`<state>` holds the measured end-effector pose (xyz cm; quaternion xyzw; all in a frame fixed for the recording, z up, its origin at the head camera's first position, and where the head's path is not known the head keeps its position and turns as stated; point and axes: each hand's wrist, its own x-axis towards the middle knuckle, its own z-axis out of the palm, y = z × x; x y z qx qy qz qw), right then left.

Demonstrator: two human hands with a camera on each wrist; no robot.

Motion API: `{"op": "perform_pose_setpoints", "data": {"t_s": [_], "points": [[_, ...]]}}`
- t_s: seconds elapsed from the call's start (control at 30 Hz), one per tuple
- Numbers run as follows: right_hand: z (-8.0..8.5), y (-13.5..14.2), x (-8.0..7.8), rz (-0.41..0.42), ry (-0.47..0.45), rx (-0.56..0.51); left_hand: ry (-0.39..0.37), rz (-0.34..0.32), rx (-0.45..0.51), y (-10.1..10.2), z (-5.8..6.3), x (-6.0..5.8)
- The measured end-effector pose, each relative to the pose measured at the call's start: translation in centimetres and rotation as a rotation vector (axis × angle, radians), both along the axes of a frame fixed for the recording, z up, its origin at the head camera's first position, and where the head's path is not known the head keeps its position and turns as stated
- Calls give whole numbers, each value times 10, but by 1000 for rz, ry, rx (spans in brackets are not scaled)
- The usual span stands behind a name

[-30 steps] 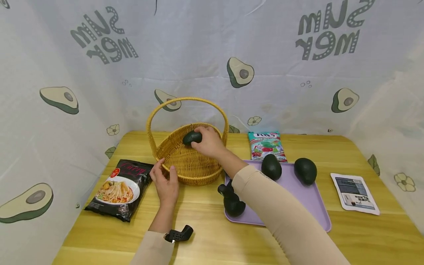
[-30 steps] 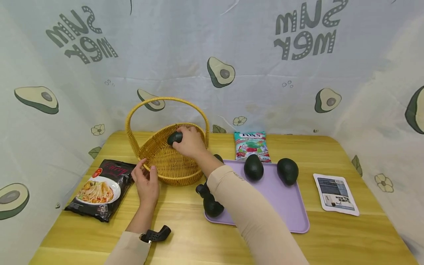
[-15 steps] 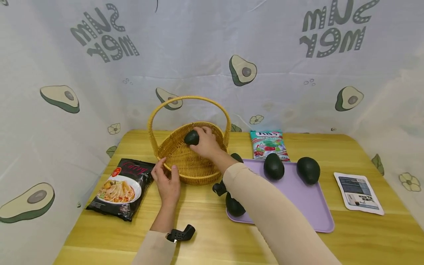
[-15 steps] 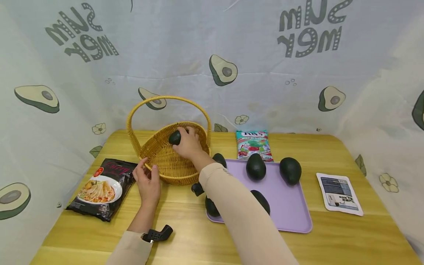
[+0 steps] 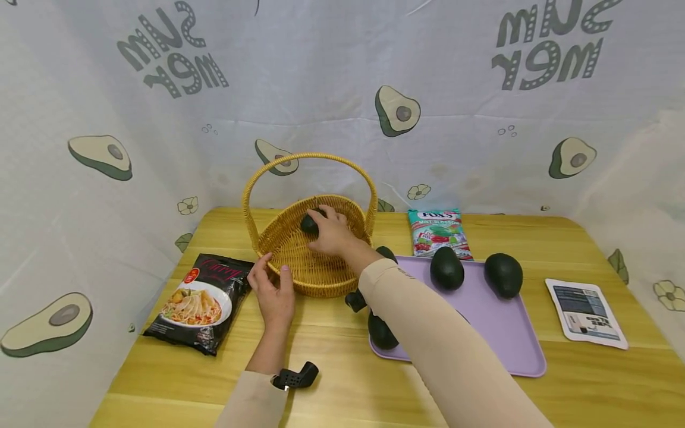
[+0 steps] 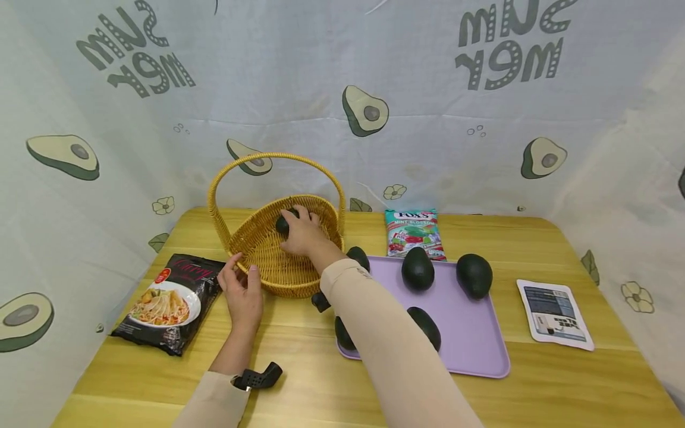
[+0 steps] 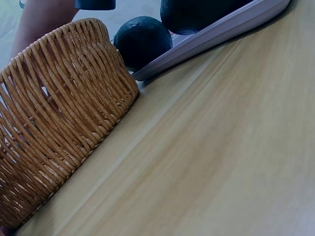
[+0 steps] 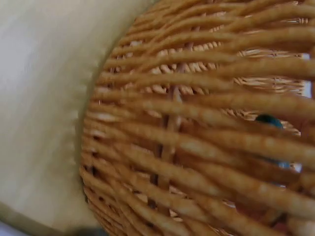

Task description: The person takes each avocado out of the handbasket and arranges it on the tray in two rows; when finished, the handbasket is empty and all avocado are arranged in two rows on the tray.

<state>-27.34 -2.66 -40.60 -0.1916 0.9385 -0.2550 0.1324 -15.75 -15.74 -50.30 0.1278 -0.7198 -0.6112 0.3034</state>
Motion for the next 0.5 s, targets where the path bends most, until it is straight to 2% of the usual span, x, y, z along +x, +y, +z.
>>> {"op": "perform_pose_setpoints", "data": {"t_s": [0.2,0.5], "points": [[3,2,0,-30,16,78,1,5,-9,1,1,-1],[2,5,0,-40,31,83,-14,5,-7,1,0,0]]}}
